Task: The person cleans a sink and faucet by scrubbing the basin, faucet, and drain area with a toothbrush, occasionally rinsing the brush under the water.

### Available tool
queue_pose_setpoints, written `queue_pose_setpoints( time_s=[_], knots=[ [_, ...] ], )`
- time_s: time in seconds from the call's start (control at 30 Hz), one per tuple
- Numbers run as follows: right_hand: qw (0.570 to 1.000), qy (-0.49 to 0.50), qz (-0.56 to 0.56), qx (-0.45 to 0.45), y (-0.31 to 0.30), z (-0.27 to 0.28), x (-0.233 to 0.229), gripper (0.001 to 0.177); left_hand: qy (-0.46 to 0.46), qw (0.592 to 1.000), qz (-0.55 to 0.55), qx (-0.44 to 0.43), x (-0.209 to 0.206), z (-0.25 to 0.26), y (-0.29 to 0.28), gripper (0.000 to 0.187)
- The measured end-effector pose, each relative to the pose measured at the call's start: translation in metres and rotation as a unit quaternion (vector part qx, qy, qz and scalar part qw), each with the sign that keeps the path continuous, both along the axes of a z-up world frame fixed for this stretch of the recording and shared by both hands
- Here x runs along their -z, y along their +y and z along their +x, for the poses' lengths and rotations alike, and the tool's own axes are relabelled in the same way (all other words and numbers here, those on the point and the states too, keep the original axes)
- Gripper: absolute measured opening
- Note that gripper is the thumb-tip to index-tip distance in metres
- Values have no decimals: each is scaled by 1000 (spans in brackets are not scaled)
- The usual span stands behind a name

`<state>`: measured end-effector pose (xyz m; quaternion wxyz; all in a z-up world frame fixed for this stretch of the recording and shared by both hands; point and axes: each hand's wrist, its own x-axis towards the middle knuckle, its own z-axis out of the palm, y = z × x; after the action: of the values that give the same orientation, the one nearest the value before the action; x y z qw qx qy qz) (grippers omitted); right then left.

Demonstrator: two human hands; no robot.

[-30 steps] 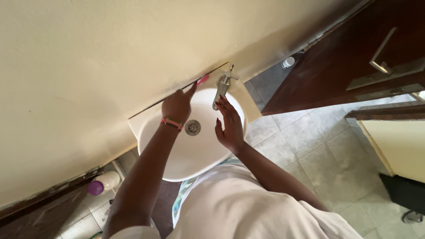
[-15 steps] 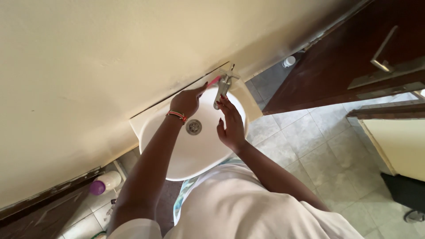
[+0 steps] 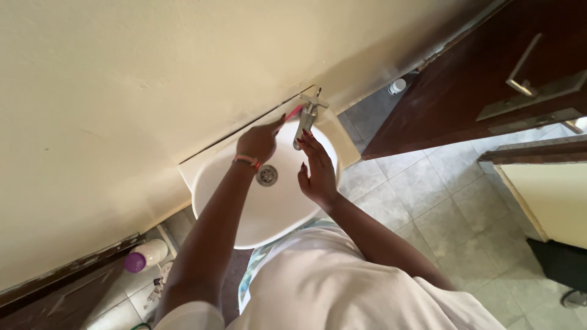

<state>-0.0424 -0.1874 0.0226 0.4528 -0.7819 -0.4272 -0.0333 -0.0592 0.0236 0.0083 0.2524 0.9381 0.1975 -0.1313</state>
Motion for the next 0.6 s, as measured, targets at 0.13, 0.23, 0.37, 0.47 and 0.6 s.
queue_pose_setpoints(
  time_s=[0.13,0.23,0.37,0.47,0.6],
  knots=[
    [1000,-19,0,1,1,-3,2,60,-80,996,-27,30,16,47,-4,69],
    [999,-36,9,4,1,0,1,60,-36,998,-6,43,11,51,-3,65],
    [1000,-27,8,-2,-1,-4,-2,60,-2,999,17,27,1,-10,7,60],
    [999,-32,5,-2,0,-3,-2,61,-8,999,34,24,5,6,6,62],
    [999,-37,6,8,0,-6,1,63,-55,998,6,17,17,57,-7,59]
  ],
)
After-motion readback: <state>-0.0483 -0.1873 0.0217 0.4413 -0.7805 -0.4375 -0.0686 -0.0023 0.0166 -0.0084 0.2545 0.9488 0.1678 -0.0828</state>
